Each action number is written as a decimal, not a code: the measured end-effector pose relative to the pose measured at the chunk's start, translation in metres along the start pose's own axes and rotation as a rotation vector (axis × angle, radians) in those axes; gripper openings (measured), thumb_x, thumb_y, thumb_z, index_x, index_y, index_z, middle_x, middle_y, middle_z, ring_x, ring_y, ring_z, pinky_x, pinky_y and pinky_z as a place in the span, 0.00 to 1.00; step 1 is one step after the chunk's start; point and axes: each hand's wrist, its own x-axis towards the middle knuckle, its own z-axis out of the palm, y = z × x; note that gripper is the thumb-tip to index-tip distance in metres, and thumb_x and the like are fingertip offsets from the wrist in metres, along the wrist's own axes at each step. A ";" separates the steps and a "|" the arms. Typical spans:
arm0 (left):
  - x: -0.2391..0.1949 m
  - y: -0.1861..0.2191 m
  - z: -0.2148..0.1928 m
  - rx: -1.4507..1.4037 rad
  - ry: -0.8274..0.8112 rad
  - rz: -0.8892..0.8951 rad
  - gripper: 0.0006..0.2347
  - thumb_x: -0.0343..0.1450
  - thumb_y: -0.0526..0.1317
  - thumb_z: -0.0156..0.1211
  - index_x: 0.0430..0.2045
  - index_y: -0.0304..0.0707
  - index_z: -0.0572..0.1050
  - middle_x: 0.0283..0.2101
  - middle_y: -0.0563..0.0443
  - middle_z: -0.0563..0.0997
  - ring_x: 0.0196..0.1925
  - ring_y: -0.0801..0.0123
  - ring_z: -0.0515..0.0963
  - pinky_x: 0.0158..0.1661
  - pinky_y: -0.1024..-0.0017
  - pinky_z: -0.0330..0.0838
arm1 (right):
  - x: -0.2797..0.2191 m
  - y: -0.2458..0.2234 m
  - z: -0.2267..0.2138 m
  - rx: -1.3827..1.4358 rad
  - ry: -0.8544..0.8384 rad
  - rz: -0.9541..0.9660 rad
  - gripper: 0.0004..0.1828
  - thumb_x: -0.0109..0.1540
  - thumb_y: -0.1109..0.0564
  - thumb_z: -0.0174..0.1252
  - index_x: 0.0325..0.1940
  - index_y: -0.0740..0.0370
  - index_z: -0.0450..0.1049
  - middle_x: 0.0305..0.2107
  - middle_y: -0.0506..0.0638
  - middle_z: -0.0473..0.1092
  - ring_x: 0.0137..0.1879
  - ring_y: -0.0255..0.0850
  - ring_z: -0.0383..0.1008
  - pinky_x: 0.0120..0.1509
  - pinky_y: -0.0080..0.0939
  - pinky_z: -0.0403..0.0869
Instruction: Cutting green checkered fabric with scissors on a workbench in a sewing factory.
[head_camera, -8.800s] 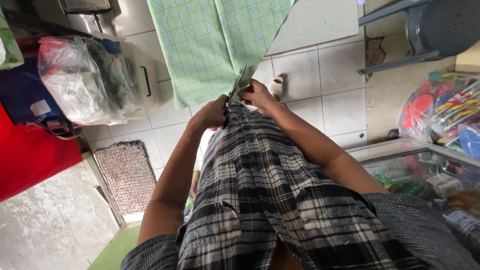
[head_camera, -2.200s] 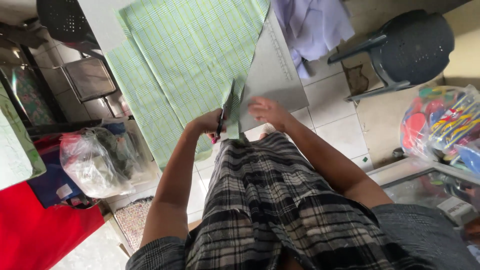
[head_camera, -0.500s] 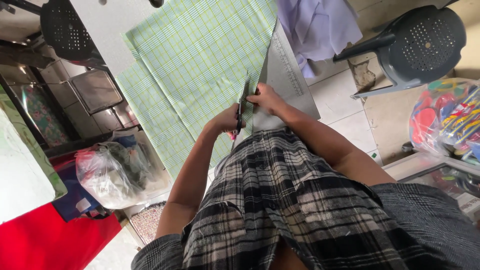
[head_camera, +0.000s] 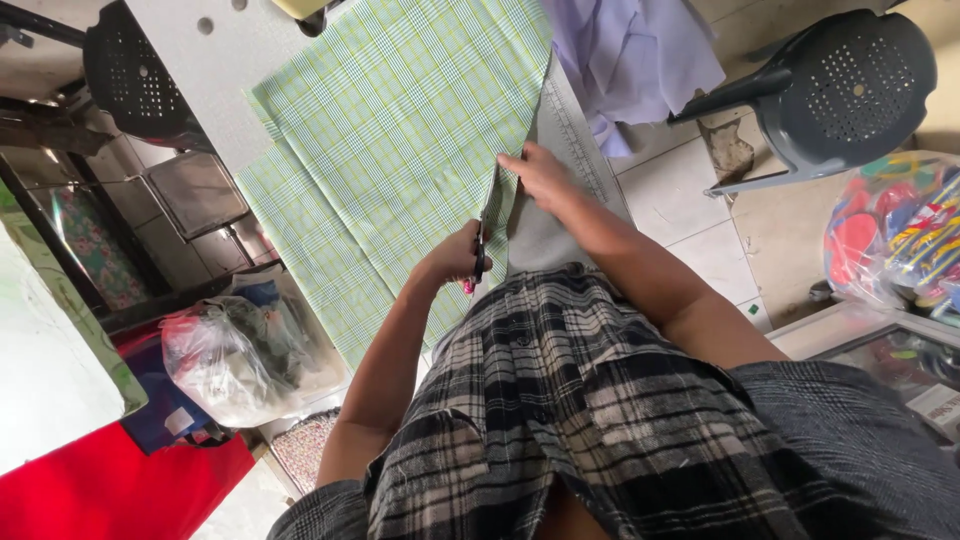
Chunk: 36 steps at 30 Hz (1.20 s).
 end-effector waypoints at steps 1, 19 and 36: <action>-0.001 0.002 -0.001 0.002 0.001 0.000 0.25 0.60 0.41 0.71 0.49 0.36 0.69 0.31 0.36 0.79 0.34 0.44 0.83 0.31 0.55 0.82 | 0.036 0.029 0.005 0.002 0.000 -0.001 0.28 0.57 0.30 0.70 0.49 0.50 0.78 0.37 0.46 0.77 0.41 0.40 0.78 0.42 0.43 0.76; 0.010 0.031 -0.013 0.119 0.026 0.044 0.28 0.60 0.48 0.70 0.51 0.37 0.66 0.37 0.31 0.79 0.46 0.33 0.81 0.45 0.44 0.73 | 0.053 0.029 0.013 0.378 -0.035 -0.050 0.21 0.54 0.60 0.74 0.48 0.57 0.75 0.35 0.42 0.76 0.37 0.32 0.77 0.32 0.32 0.78; 0.041 0.043 -0.030 0.150 0.041 0.049 0.25 0.61 0.46 0.71 0.48 0.39 0.68 0.34 0.38 0.79 0.43 0.38 0.82 0.46 0.50 0.74 | 0.066 0.030 0.008 0.248 -0.068 -0.044 0.15 0.55 0.56 0.73 0.41 0.50 0.75 0.21 0.35 0.61 0.24 0.28 0.63 0.23 0.27 0.60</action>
